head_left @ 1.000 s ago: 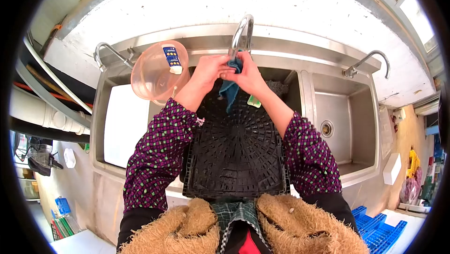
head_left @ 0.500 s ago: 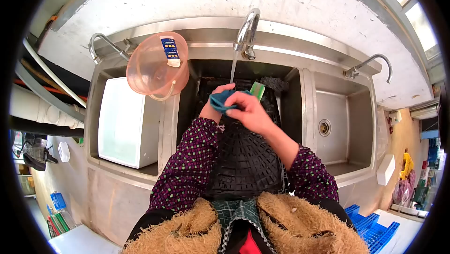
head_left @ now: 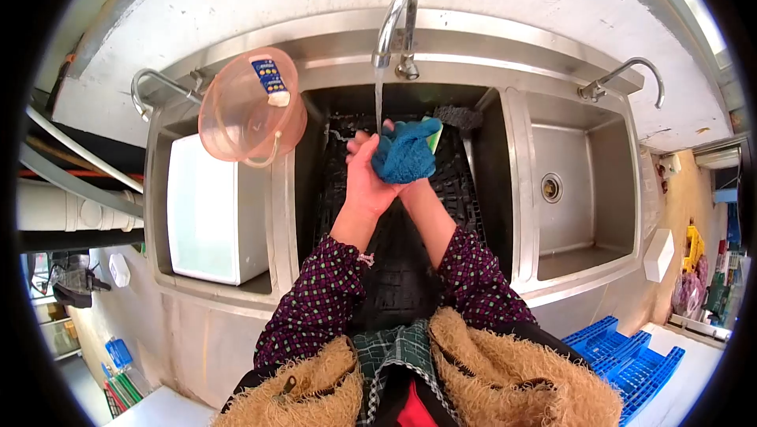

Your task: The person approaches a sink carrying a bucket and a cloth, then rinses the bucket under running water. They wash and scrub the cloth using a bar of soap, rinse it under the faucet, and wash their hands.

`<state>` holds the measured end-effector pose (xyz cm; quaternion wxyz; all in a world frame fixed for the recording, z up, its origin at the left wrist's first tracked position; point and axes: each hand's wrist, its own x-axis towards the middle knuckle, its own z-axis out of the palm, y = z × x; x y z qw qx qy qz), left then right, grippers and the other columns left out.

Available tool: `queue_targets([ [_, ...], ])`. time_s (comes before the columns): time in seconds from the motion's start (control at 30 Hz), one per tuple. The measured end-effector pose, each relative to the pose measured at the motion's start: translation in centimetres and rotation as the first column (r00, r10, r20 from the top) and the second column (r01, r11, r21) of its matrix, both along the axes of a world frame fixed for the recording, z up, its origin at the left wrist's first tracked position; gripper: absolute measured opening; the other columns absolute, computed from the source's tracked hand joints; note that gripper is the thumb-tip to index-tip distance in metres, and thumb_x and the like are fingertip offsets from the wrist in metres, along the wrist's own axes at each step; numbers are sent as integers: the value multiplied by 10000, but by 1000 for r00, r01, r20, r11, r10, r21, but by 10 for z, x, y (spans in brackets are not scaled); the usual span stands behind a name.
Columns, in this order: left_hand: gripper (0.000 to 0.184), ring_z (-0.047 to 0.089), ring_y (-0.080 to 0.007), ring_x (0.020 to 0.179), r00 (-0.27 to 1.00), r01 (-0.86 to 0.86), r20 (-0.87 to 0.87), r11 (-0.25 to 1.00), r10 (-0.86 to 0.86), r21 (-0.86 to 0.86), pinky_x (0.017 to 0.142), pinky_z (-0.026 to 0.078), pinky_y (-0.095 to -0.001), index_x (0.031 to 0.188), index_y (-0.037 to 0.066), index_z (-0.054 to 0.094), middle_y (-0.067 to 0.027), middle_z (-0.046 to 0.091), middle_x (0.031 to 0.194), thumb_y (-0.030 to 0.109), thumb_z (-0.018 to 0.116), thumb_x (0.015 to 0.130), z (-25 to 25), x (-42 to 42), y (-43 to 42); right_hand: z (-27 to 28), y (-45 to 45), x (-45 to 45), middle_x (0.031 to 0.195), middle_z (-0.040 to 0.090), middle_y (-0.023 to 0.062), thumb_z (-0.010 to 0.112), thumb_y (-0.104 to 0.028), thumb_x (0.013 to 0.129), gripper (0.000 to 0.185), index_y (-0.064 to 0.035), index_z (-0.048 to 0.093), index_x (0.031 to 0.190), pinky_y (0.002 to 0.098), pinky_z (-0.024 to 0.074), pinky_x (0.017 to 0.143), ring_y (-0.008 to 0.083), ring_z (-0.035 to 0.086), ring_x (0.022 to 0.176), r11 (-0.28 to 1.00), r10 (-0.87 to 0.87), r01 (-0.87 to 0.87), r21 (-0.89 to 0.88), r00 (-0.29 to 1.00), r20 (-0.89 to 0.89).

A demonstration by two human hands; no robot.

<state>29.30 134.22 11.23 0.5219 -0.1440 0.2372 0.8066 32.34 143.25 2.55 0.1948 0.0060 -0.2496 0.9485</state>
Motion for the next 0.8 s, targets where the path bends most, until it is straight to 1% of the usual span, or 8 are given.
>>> queue_targets([
  [0.03, 362, 548, -260, 1135, 998, 29, -60, 1000, -28, 13, 917, 455, -486, 1207, 169, 560, -68, 565, 1258, 364, 618, 907, -5, 1, -4, 8, -7, 3, 1102, 616, 191, 464, -405, 944, 400, -47, 567, 1088, 470, 448, 947, 348, 582, 1032, 886, 101, -136, -443, 990, -102],
  [0.13, 461, 537, -226, 1149, 986, 80, -134, 984, -101, -157, 919, 461, -442, 1271, 149, 529, -56, 543, 1286, 356, 664, 881, -3, 2, -9, -19, 24, -12, 991, 637, 160, 501, -324, 912, 334, -32, 589, 1049, 438, 500, 838, 313, 616, 913, 844, 230, -175, -506, 972, 47],
  [0.23, 505, 604, -222, 1031, 893, 146, -362, 934, -266, -326, 868, 493, -393, 1295, 121, 514, -46, 609, 1178, 313, 689, 862, 0, -2, -15, 2, 45, -25, 835, 648, 90, 576, -202, 882, 231, -16, 618, 1013, 319, 522, 618, 181, 623, 697, 965, -227, 128, 227, 842, 490],
  [0.33, 504, 670, -282, 842, 605, 26, -698, 886, -383, -464, 770, 529, -389, 1235, 27, 531, -111, 671, 1033, 275, 692, 827, -1, -2, -10, 35, 52, -35, 793, 633, 66, 631, -113, 835, 197, -14, 616, 1005, 298, 487, 581, 158, 599, 654, 894, -256, -51, 445, 757, 601],
  [0.37, 488, 674, -313, 815, 243, -168, -753, 738, -612, -654, 735, 535, -391, 1175, -7, 543, -157, 671, 998, 251, 704, 792, 2, -3, -7, 42, 48, -39, 794, 625, 64, 654, -106, 816, 212, -1, 614, 996, 302, 477, 590, 153, 587, 669, 849, -314, -41, 527, 762, 566],
  [0.4, 474, 677, -345, 789, -107, -427, -590, 573, -800, -700, 700, 541, -394, 1114, -40, 555, -204, 671, 963, 226, 715, 757, 4, -2, -3, 39, 46, -43, 794, 625, 64, 654, -106, 816, 212, -1, 614, 996, 302, 477, 590, 153, 587, 669, 849, -313, -42, 527, 764, 564],
  [0.57, 243, 637, -329, 612, -596, -620, -241, 629, -766, -469, 568, 521, -455, 825, 24, 647, -171, 603, 712, 242, 685, 725, -44, -18, 5, -1, 41, -54, 871, 656, 178, 725, -312, 794, 472, 57, 556, 1035, 365, 516, 737, 253, 645, 805, 659, -628, -5, 752, 546, 555],
  [0.8, 271, 659, -259, 772, -522, -560, -341, 616, -782, -554, 656, 525, -360, 945, 27, 643, -101, 632, 848, 230, 672, 767, 20, -20, -3, 71, 37, -38, 820, 633, 82, 813, -145, 726, 354, 14, 591, 951, 316, 489, 582, 147, 580, 646, 908, -364, 148, 393, 743, 562],
])
